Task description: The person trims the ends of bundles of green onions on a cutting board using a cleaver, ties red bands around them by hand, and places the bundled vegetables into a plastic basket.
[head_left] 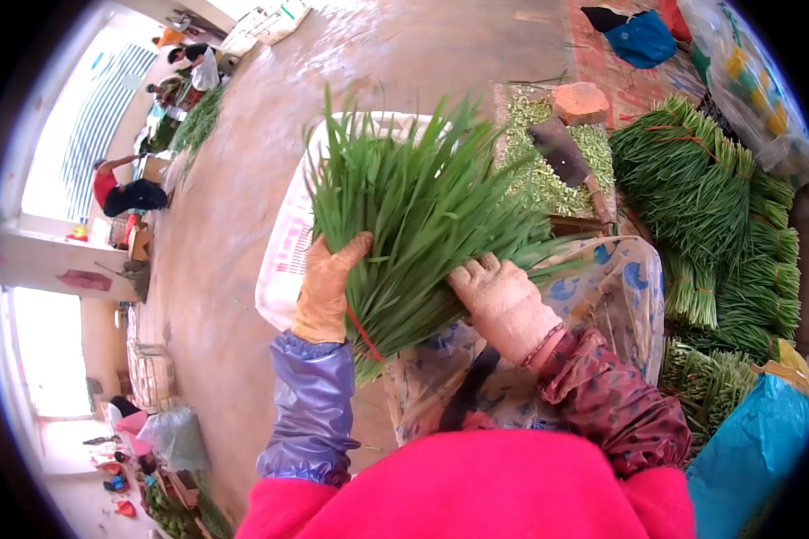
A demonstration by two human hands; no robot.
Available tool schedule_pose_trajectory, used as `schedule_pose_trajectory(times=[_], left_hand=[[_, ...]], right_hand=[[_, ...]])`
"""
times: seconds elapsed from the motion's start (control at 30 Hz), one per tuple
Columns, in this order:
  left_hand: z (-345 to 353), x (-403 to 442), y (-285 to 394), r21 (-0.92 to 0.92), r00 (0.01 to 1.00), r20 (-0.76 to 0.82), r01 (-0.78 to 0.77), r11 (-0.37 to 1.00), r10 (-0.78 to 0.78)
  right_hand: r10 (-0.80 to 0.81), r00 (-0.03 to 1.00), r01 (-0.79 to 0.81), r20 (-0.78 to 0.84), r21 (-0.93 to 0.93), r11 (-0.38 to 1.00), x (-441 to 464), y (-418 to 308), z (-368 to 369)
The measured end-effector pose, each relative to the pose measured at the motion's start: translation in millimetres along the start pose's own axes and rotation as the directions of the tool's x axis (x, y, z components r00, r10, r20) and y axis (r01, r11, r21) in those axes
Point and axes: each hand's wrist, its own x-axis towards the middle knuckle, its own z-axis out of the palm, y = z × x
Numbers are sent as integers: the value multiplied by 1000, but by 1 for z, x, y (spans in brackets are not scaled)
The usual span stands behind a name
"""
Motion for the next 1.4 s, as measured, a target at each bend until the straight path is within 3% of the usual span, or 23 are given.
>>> schedule_pose_trajectory(times=[0.03, 0.07, 0.17, 0.2, 0.3, 0.37, 0.43, 0.5, 0.53, 0.6, 0.83, 0.9, 1.03, 1.13, 1.3, 1.4], left_hand=[[-3, 4, -13, 82, 1000, -24, -16, 997, 18], [-3, 8, -28, 96, 997, -35, -64, 993, 67], [-5, 13, -48, 79, 998, -68, 1, 997, 4], [-6, 15, -51, -7, 998, -62, -3, 1000, 3], [-6, 17, -51, -6, 997, -66, 30, 1000, -31], [1, 16, -48, 58, 996, -94, 7, 998, -2], [4, 14, -49, 50, 996, -92, -11, 999, 16], [8, 11, -47, 46, 996, -91, -14, 999, 18], [9, 10, -46, 41, 995, -94, -22, 999, 26], [3, 12, -50, -15, 995, -101, 0, 1000, -1], [-16, 31, -60, -274, 990, 35, 142, 951, -138], [-17, 35, -59, -320, 968, 145, 241, 916, -204], [-10, 31, -53, -352, 963, 158, 262, 899, -219], [-11, 30, -54, -350, 960, 156, 274, 896, -233], [-12, 31, -57, -322, 971, 94, 240, 916, -221], [-10, 30, -56, -322, 971, 108, 238, 916, -215]], right_hand=[[-17, 1000, 17, -10, 19, 1000, -4, 6, 4], [23, 996, -27, 83, 46, 999, -10, 7, -6], [123, 981, -123, 152, -5, 992, -27, 19, -15], [160, 976, -166, 147, 29, 986, -31, 27, -22], [500, 766, -476, 404, -166, 864, -30, 15, -75], [485, 780, -460, 395, -163, 873, -25, 6, -87], [116, 969, -133, 217, 67, 989, -13, -13, -91], [-203, 979, 201, 6, 107, 974, 3, -25, -66], [-203, 979, 201, 3, 110, 973, 11, -28, -52], [-42, 990, 36, 134, 42, 998, 27, -26, -23], [-33, 997, 25, 71, 119, 993, 23, -13, 9], [14, 998, -26, 55, 220, 975, 24, -13, 6], [163, 981, -188, 101, 337, 923, 27, -15, -9], [313, 947, -233, -66, 529, 816, 33, -13, -8], [346, 936, -264, -69, 513, 817, 43, -5, -17], [294, 949, -232, -117, 375, 898, 50, 4, -11]])
